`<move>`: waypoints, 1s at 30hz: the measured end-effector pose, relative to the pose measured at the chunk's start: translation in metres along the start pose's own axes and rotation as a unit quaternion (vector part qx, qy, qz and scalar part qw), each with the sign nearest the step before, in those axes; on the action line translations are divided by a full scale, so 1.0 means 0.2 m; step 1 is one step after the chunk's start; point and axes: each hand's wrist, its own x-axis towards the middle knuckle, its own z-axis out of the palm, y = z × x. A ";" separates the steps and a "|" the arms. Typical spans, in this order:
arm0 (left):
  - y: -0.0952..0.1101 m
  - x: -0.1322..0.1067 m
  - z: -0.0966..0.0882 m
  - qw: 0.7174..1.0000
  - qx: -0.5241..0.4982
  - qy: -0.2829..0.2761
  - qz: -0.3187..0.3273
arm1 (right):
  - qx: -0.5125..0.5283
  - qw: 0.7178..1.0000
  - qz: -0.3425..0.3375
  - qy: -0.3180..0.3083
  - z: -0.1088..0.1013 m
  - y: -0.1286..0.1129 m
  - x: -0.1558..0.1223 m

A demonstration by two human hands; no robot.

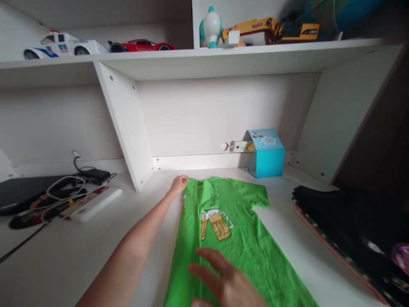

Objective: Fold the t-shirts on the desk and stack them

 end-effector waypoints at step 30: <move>-0.09 -0.02 0.05 0.995 -0.032 0.056 -0.082 | -0.152 0.938 0.306 -0.053 -0.01 0.72 0.78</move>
